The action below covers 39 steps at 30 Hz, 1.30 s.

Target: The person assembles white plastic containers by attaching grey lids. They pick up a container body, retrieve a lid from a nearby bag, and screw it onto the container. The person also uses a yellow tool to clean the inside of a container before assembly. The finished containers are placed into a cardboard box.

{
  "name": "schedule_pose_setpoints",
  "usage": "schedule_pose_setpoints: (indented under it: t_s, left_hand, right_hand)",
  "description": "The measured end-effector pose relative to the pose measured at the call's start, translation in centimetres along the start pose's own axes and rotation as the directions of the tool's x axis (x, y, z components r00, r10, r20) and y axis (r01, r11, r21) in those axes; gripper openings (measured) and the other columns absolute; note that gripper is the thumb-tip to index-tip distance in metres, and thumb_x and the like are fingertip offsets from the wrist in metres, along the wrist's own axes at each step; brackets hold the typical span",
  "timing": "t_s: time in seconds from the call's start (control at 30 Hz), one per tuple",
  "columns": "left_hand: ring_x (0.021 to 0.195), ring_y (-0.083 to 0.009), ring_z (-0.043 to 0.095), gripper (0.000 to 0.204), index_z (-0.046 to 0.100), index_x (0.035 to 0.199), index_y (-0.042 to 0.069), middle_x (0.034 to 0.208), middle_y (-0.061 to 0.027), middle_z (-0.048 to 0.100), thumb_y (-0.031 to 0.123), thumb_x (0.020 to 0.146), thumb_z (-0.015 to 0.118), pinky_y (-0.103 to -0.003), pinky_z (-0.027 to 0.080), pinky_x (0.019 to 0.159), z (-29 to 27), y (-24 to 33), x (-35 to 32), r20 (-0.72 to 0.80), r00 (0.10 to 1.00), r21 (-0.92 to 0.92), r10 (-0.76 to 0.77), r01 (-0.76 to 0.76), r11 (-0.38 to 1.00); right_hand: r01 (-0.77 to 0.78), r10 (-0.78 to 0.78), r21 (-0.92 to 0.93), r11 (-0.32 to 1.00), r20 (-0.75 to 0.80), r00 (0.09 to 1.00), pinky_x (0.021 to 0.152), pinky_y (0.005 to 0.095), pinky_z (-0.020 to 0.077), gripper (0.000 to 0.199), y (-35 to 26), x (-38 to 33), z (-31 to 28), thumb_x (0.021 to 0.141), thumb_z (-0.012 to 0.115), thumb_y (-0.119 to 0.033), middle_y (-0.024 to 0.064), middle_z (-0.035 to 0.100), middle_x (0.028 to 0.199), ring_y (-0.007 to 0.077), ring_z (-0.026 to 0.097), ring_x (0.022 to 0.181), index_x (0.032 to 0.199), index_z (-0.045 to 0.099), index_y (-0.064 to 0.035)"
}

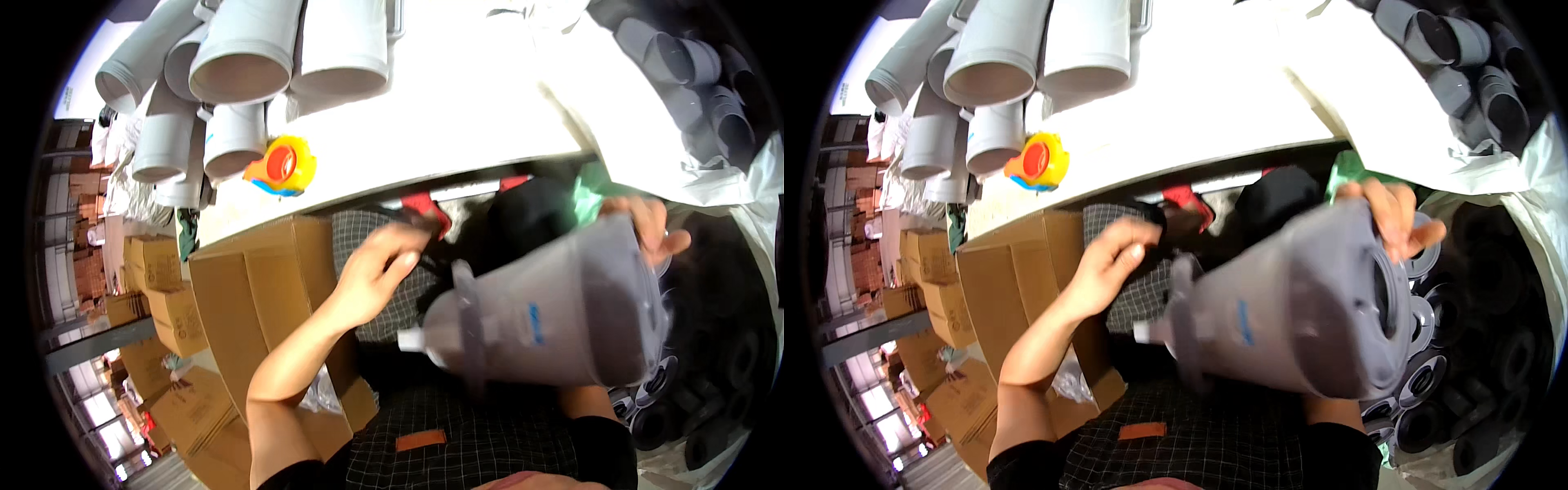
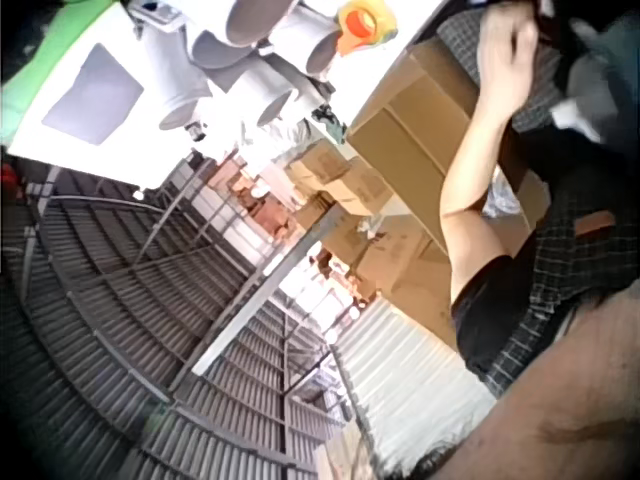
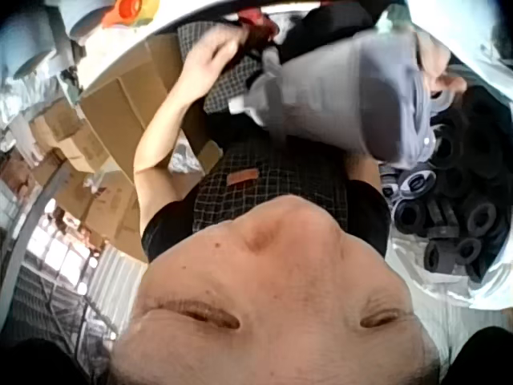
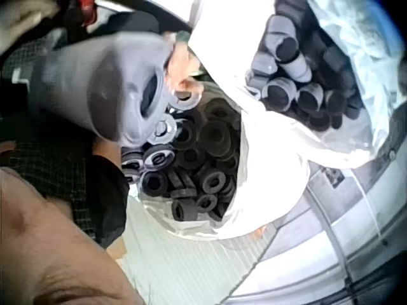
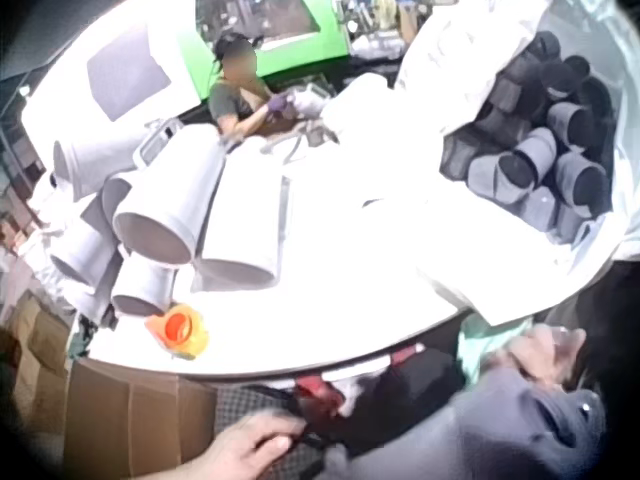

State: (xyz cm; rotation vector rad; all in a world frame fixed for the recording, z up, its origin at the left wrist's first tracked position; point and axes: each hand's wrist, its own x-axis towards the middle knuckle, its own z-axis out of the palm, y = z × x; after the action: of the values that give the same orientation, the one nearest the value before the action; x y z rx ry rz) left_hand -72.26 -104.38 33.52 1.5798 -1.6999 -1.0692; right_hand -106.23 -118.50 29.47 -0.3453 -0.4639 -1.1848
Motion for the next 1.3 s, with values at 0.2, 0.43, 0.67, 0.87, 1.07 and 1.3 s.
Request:
schedule_pose_setpoints:
  t_s: [0.2,0.43,0.67,0.87,1.07,1.3]
  left_hand:
    - [0.087,-0.0216,0.067,0.048,0.072,0.096,-0.002,0.093,-0.0119,0.071,0.040,0.106,0.049,-0.033,0.053,0.079,-3.3,1.9,3.4,0.399,0.852,-0.069,-0.340,0.397,0.915]
    - [0.080,-0.0276,0.059,0.006,0.070,0.085,0.007,0.087,-0.0082,0.065,0.009,0.081,0.074,-0.038,0.049,0.076,-0.9,9.7,10.5,-0.018,0.827,0.132,0.562,-0.555,0.821]
    - [0.074,-0.0257,0.062,0.016,0.067,0.084,-0.002,0.078,-0.0116,0.065,0.012,0.093,0.065,-0.036,0.049,0.072,-0.2,-8.3,24.4,-0.476,0.876,0.260,0.079,0.054,0.964]
    - [0.078,-0.0251,0.065,0.024,0.066,0.094,-0.002,0.087,-0.0133,0.070,0.017,0.101,0.054,-0.037,0.051,0.075,-2.0,-5.8,25.3,-0.580,0.799,-0.229,-0.159,0.028,0.973]
    - [0.083,-0.0108,0.057,0.020,0.062,0.095,0.001,0.088,-0.0040,0.065,0.011,0.105,0.048,-0.027,0.049,0.080,3.3,3.3,16.7,-0.271,0.953,-0.686,-0.135,-0.093,0.722]
    - [0.076,-0.0101,0.057,0.017,0.057,0.091,0.001,0.078,-0.0007,0.058,0.013,0.102,0.053,-0.027,0.050,0.073,2.4,7.3,11.5,-0.198,0.980,-0.634,0.003,-0.130,0.763]
  right_hand:
    - [0.028,-0.043,-0.118,0.993,-0.126,0.991,0.119,0.0373,0.0278,0.040,1.2,1.7,-0.2,0.097,0.066,-0.043,-0.0033,0.056,0.078,0.0112,0.053,0.088,0.072,0.049,-0.0159]
    - [-0.025,0.027,-0.094,0.995,0.011,1.000,0.120,0.0425,0.0229,0.039,-0.6,1.1,-2.7,0.099,0.065,-0.041,-0.0025,0.067,0.067,0.0083,0.061,0.092,0.071,0.054,-0.0159]
    - [-0.035,0.038,0.022,0.999,-0.159,0.987,0.110,0.0458,0.0364,0.033,0.5,3.4,-2.3,0.103,0.058,-0.036,-0.0004,0.058,0.066,0.0138,0.060,0.087,0.079,0.055,-0.0138]
    - [-0.647,0.154,-0.568,0.509,-0.680,0.717,0.075,0.0302,0.0542,0.027,4.1,8.1,-3.8,0.099,0.063,-0.032,0.0071,0.064,0.082,0.0184,0.064,0.079,0.090,0.059,-0.0073]
    - [-0.597,-0.087,-0.787,0.154,-0.612,0.786,0.081,0.0271,0.0546,0.020,5.7,5.8,-6.2,0.092,0.071,-0.004,0.0113,0.072,0.103,0.0150,0.068,0.091,0.110,0.065,0.0026]
    - [-0.223,-0.456,-0.957,0.184,-0.284,0.843,0.076,0.0336,0.0543,0.003,3.4,4.0,-8.2,0.091,0.064,-0.001,0.0105,0.070,0.088,0.0206,0.066,0.079,0.088,0.065,-0.0005]
